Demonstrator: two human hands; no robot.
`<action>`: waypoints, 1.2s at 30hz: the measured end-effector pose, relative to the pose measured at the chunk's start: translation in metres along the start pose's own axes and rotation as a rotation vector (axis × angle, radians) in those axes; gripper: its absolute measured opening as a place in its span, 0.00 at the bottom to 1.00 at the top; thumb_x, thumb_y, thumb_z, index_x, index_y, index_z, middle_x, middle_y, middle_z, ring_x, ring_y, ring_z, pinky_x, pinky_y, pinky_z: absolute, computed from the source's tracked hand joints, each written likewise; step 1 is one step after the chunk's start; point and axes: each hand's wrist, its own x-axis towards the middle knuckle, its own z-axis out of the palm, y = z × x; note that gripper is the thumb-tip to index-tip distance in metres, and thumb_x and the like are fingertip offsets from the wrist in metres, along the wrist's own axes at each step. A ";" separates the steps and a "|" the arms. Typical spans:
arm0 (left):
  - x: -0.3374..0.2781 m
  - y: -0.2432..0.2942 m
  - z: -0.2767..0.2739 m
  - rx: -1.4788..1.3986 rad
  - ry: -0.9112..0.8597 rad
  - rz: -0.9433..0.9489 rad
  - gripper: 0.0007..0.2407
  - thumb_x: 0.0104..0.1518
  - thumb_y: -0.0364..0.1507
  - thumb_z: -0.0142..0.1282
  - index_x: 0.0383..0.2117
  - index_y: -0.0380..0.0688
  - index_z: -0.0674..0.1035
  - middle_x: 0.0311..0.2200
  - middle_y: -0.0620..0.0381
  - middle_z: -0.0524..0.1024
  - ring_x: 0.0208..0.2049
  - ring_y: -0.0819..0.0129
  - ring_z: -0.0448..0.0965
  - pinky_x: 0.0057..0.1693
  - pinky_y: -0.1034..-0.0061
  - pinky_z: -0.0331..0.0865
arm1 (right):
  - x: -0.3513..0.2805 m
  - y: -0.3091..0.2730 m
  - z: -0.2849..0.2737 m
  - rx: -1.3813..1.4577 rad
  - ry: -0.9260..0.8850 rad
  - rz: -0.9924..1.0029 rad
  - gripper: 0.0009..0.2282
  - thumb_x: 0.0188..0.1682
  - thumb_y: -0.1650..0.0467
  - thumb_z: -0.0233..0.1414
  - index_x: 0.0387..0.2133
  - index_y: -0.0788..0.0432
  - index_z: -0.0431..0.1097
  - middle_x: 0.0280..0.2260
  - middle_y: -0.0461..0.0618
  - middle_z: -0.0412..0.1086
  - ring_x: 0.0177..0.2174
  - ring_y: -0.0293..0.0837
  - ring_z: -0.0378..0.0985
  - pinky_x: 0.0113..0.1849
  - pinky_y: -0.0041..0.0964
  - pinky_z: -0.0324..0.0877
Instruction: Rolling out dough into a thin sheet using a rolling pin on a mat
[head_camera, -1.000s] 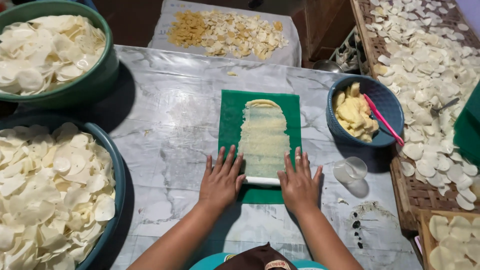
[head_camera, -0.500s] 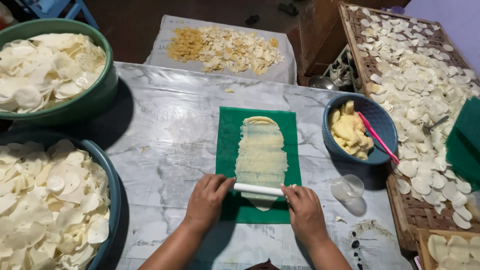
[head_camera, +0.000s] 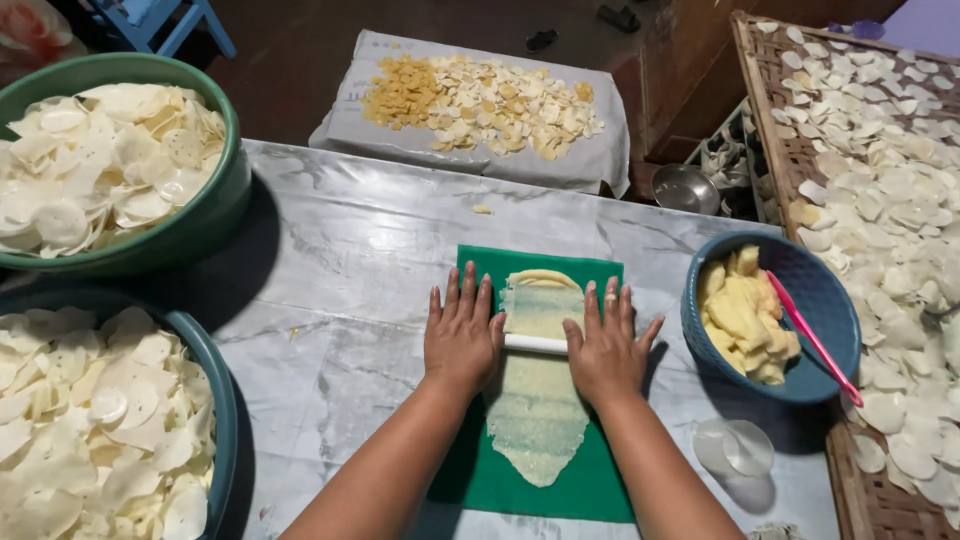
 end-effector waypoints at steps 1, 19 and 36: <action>0.011 0.001 -0.003 0.003 0.000 -0.001 0.28 0.70 0.47 0.24 0.72 0.47 0.54 0.75 0.48 0.40 0.76 0.50 0.34 0.75 0.52 0.27 | 0.013 0.001 0.001 0.003 0.000 0.000 0.29 0.58 0.51 0.33 0.71 0.49 0.49 0.72 0.55 0.45 0.71 0.54 0.40 0.61 0.83 0.29; -0.014 -0.014 0.013 0.031 0.072 0.063 0.30 0.68 0.49 0.27 0.74 0.49 0.46 0.76 0.49 0.35 0.75 0.54 0.29 0.73 0.46 0.21 | -0.021 -0.001 0.000 0.029 0.180 -0.137 0.29 0.58 0.53 0.36 0.71 0.50 0.49 0.72 0.61 0.44 0.70 0.57 0.42 0.58 0.86 0.35; 0.065 -0.009 0.004 -0.010 -0.003 -0.041 0.31 0.67 0.52 0.20 0.73 0.51 0.50 0.75 0.49 0.38 0.76 0.53 0.32 0.74 0.48 0.20 | 0.065 -0.009 0.006 -0.030 -0.006 -0.072 0.32 0.56 0.46 0.30 0.72 0.41 0.43 0.73 0.54 0.41 0.72 0.51 0.36 0.61 0.82 0.29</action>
